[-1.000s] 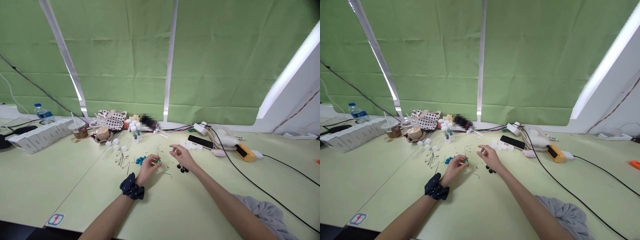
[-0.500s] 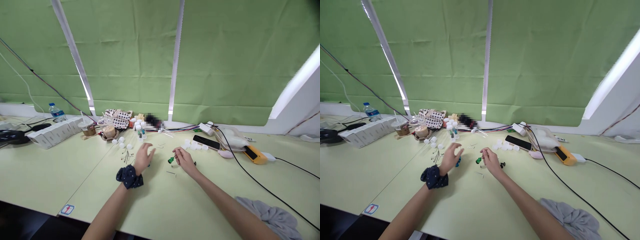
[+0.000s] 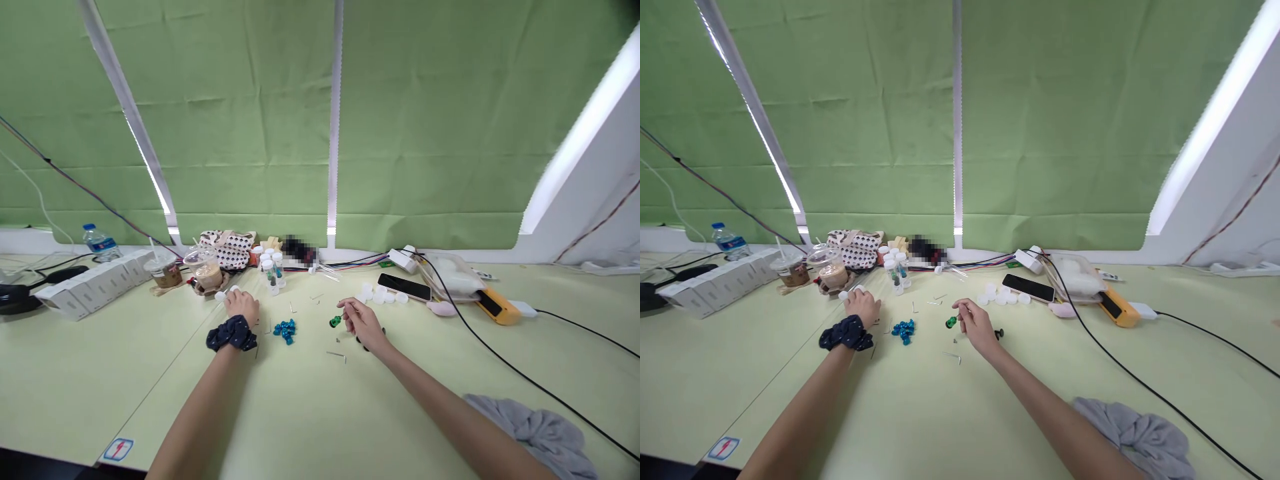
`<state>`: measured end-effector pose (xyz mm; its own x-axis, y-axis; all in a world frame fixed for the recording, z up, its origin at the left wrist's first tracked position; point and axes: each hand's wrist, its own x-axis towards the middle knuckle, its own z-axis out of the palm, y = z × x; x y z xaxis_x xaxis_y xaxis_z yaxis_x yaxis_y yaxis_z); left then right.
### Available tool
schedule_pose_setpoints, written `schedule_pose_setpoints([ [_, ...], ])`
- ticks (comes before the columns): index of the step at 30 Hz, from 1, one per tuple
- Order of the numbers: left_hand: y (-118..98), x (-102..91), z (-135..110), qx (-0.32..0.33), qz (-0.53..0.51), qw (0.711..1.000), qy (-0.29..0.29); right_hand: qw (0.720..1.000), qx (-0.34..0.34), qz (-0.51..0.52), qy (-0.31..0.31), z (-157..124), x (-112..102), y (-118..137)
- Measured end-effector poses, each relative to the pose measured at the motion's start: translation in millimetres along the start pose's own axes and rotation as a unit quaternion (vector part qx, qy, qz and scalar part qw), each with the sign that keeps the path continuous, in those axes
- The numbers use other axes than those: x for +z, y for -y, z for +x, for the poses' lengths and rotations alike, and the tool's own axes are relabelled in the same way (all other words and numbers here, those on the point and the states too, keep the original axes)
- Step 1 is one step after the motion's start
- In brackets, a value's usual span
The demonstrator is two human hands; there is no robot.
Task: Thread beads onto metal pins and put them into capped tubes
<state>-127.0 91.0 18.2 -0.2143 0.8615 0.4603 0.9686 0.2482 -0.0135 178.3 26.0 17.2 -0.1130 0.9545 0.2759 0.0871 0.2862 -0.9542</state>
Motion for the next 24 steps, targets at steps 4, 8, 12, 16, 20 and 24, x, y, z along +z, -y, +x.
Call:
schedule_pose_setpoints([
  [4, 28, -22.5, -21, -0.018, -0.031, 0.999, 0.018, 0.998, -0.01, 0.05, -0.04, 1, -3, 6],
  [8, 33, -50.9, -54, 0.095, -0.237, 0.963, 0.092, 0.988, -0.016, 0.127, -0.081, -1, -4, 19],
  [12, -7, -66.9, -79, 0.197, -0.38, 0.896, 0.115, 0.972, 0.003, 0.219, -0.09, -3, -1, 30],
  [16, -48, -68.7, -88, 0.244, -0.423, 0.862, 0.137, 0.964, 0.0, 0.244, -0.105, -4, -3, 35],
  [20, -67, -64.3, -92, 0.25, -0.434, 0.856, 0.127, 0.955, 0.006, 0.286, -0.076, -2, -5, 33],
  [24, -73, -59.0, -100, 0.243, -0.436, 0.857, 0.124, 0.945, 0.025, 0.326, -0.019, -1, -2, 28],
])
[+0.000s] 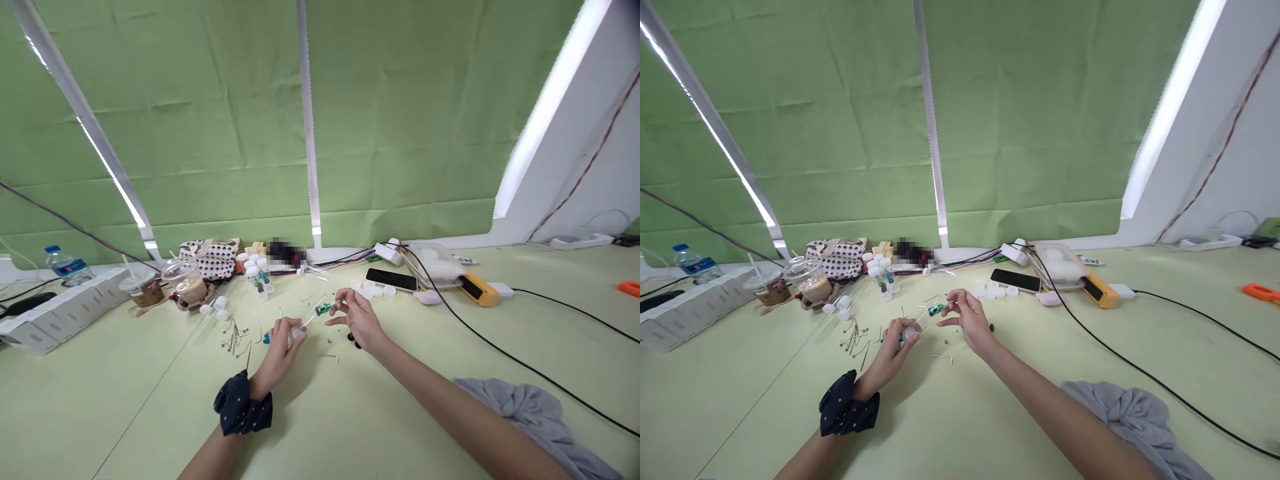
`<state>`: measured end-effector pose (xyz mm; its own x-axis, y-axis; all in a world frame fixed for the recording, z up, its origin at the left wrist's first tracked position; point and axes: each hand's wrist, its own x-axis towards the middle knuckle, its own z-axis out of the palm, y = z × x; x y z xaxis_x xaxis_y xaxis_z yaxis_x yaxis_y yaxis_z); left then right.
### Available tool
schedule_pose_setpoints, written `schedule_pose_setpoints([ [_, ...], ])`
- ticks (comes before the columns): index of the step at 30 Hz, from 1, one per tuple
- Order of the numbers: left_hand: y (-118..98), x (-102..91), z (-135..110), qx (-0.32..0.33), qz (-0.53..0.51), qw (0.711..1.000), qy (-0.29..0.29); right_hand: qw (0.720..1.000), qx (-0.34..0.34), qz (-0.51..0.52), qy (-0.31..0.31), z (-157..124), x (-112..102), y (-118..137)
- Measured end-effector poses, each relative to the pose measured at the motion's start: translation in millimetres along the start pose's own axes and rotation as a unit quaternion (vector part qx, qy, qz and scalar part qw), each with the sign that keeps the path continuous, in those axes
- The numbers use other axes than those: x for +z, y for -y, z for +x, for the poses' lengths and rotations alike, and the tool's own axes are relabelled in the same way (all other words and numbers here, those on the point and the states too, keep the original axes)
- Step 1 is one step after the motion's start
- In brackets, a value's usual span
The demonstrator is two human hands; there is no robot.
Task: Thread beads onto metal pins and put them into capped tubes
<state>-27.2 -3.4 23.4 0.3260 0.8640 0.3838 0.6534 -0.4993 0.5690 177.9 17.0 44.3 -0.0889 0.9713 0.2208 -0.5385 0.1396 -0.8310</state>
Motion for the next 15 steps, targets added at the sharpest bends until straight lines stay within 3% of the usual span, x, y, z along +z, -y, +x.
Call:
schedule_pose_setpoints([
  [6, 3, 5.8, -6, 0.002, -0.005, 1.0, 0.004, 0.999, 0.024, 0.004, 0.04, 1, -2, -5],
  [10, 6, 7.4, -7, 0.006, -0.01, 1.0, 0.013, 0.995, 0.082, 0.01, 0.055, 1, -4, -4],
  [15, 6, 6.9, -9, 0.009, -0.025, 0.999, 0.03, 0.988, 0.109, -0.042, 0.104, 8, -14, 0],
])
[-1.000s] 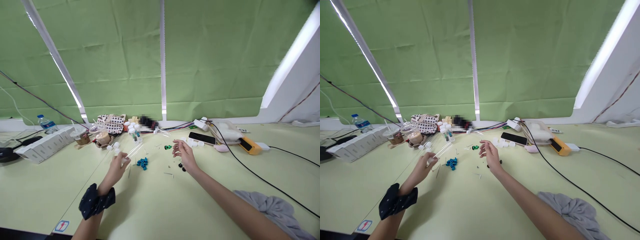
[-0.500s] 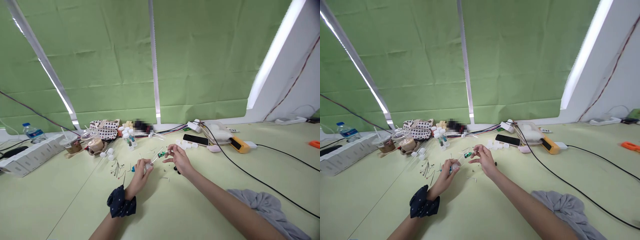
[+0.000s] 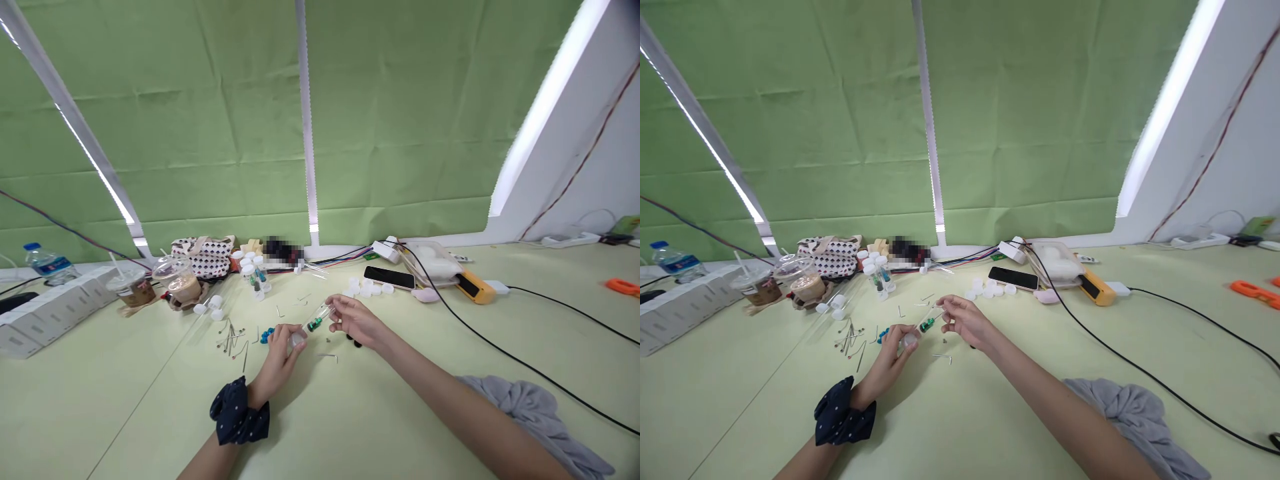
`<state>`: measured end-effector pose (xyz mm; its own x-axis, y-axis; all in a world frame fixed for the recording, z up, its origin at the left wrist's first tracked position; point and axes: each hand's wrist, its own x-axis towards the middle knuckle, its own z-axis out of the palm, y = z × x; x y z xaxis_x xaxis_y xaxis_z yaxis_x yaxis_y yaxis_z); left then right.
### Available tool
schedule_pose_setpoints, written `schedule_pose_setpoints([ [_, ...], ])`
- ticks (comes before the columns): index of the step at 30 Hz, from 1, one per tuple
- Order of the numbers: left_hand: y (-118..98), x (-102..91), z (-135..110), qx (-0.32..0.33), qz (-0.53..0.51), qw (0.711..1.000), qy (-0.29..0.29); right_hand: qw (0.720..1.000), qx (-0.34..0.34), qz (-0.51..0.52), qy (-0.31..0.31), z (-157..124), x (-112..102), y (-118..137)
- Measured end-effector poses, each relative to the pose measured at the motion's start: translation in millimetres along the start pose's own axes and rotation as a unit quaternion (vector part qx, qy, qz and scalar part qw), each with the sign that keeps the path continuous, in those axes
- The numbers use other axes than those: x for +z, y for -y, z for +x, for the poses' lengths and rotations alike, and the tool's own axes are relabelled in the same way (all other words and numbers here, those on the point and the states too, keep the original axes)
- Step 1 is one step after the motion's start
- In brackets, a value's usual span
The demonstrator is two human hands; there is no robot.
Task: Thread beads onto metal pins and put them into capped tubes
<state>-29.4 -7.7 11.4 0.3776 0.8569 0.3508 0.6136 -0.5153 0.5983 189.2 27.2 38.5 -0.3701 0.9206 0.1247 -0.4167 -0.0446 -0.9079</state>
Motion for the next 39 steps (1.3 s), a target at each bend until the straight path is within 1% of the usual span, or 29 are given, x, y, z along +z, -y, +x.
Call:
schedule_pose_setpoints([
  [2, 0, -0.9, -1, -0.007, -0.006, 1.0, -0.002, 0.996, -0.03, -0.083, -0.03, 6, -18, 1],
  [3, 0, -1.3, -1, -0.01, -0.008, 1.0, -0.003, 0.983, -0.054, -0.16, -0.07, 10, -30, 0],
  [4, 1, -1.5, -1, -0.013, -0.01, 1.0, -0.005, 0.954, -0.082, -0.263, -0.121, 14, -44, -1],
  [5, 2, -1.5, -1, -0.015, -0.012, 1.0, -0.007, 0.905, -0.107, -0.374, -0.175, 17, -60, -2],
  [6, 3, -1.2, -1, -0.016, -0.012, 1.0, -0.009, 0.844, -0.121, -0.472, -0.223, 20, -75, -4],
  [7, 3, -0.8, -1, -0.016, -0.012, 1.0, -0.011, 0.788, -0.12, -0.549, -0.253, 22, -90, -7],
  [8, 4, -0.3, -1, -0.017, -0.011, 1.0, -0.013, 0.744, -0.104, -0.604, -0.267, 23, -104, -10],
  [9, 5, 0.3, -1, -0.017, -0.009, 1.0, -0.013, 0.714, -0.078, -0.64, -0.271, 24, -115, -14],
  [10, 6, 0.9, -1, -0.017, -0.008, 1.0, -0.013, 0.695, -0.051, -0.664, -0.271, 25, -123, -17],
  [11, 7, 1.5, -1, -0.017, -0.008, 1.0, -0.014, 0.682, -0.031, -0.679, -0.27, 25, -129, -20],
  [13, 9, 2.3, -1, -0.018, -0.007, 1.0, -0.016, 0.673, -0.009, -0.69, -0.267, 25, -134, -24],
  [14, 9, 2.4, -2, -0.019, -0.006, 1.0, -0.017, 0.671, -0.008, -0.692, -0.267, 25, -133, -24],
  [16, 10, 2.1, -2, -0.024, -0.006, 1.0, -0.017, 0.677, -0.03, -0.687, -0.263, 24, -127, -22],
  [17, 9, 1.6, -2, -0.026, -0.008, 0.999, -0.016, 0.689, -0.05, -0.678, -0.251, 24, -122, -19],
  [18, 9, 1.0, -1, -0.028, -0.01, 0.999, -0.015, 0.711, -0.071, -0.661, -0.23, 23, -116, -15],
  [19, 8, 0.1, -1, -0.029, -0.013, 0.999, -0.014, 0.742, -0.092, -0.633, -0.2, 22, -109, -10],
  [20, 7, -0.8, -1, -0.029, -0.017, 0.999, -0.013, 0.78, -0.102, -0.597, -0.159, 21, -102, -6],
  [22, 4, -2.7, -1, -0.029, -0.029, 0.999, -0.008, 0.858, -0.091, -0.497, -0.087, 17, -84, 3],
  [23, 3, -3.6, -1, -0.031, -0.035, 0.999, -0.005, 0.886, -0.083, -0.451, -0.065, 15, -75, 7],
  [24, 2, -4.3, -1, -0.032, -0.041, 0.999, -0.001, 0.906, -0.078, -0.413, -0.049, 13, -67, 11],
  [25, 2, -4.8, -1, -0.034, -0.046, 0.998, 0.003, 0.921, -0.073, -0.382, -0.037, 11, -59, 14],
  [28, 1, -5.1, -1, -0.037, -0.053, 0.998, 0.008, 0.943, -0.066, -0.326, -0.001, 7, -43, 21],
  [30, 1, -4.8, -2, -0.037, -0.053, 0.998, 0.008, 0.946, -0.069, -0.316, 0.01, 5, -37, 25],
  [33, 1, -4.6, -2, -0.036, -0.05, 0.998, 0.009, 0.943, -0.078, -0.324, 0.018, 1, -31, 30],
  [37, 0, -5.8, -2, -0.037, -0.049, 0.998, 0.01, 0.943, -0.068, -0.324, 0.035, -1, -34, 31],
  [39, 0, -6.2, -1, -0.041, -0.05, 0.998, 0.006, 0.932, -0.052, -0.357, 0.027, 1, -42, 26],
])
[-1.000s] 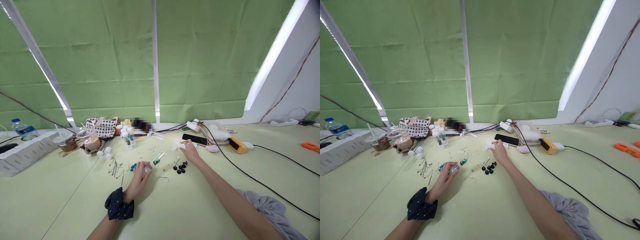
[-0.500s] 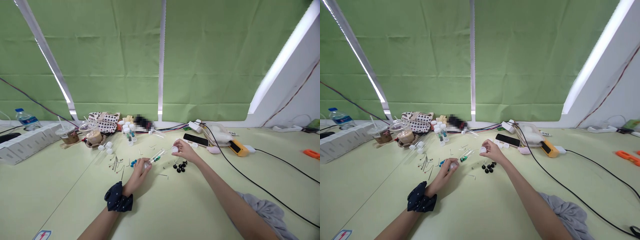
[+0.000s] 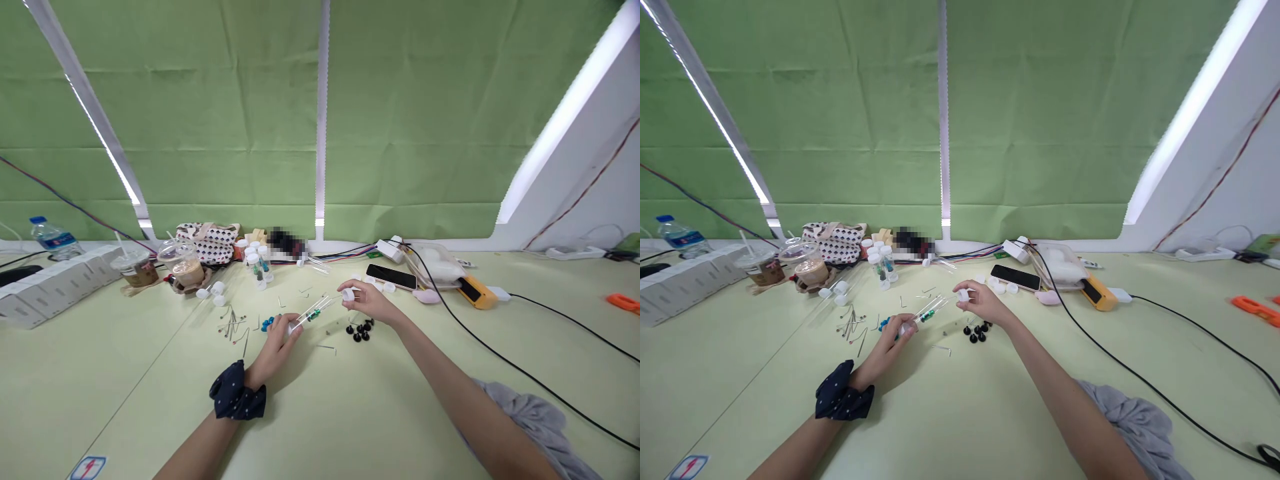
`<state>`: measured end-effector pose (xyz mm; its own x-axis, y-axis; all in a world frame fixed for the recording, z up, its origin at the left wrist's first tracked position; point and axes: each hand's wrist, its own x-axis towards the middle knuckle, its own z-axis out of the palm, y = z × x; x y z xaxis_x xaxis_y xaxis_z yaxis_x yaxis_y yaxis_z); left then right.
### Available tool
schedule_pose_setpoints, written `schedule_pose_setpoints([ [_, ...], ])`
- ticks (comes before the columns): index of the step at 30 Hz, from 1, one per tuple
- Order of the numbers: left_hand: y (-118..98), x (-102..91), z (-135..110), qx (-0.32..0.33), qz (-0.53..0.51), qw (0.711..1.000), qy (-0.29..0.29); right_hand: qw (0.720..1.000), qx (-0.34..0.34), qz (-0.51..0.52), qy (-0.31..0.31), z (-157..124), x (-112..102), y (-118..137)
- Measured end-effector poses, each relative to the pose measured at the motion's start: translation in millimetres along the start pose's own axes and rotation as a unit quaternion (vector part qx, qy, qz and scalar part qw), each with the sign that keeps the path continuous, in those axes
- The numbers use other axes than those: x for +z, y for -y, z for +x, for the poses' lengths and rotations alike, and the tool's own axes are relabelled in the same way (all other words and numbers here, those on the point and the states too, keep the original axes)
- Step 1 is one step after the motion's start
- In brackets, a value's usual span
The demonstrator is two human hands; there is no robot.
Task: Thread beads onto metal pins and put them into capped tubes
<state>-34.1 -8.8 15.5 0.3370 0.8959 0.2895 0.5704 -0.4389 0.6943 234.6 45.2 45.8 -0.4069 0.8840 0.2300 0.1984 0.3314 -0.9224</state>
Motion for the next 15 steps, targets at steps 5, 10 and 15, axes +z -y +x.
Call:
schedule_pose_setpoints([
  [5, 3, 1.1, 1, -0.008, 0.001, 1.0, -0.011, 0.953, 0.109, -0.275, -0.073, 8, -12, -39],
  [10, 5, 1.8, 1, -0.013, 0.006, 1.0, -0.009, 0.923, 0.148, -0.344, -0.092, 11, -19, -68],
  [15, 5, 3.8, 1, -0.005, 0.029, 1.0, -0.001, 0.899, 0.183, -0.383, -0.109, 10, -16, -79],
])
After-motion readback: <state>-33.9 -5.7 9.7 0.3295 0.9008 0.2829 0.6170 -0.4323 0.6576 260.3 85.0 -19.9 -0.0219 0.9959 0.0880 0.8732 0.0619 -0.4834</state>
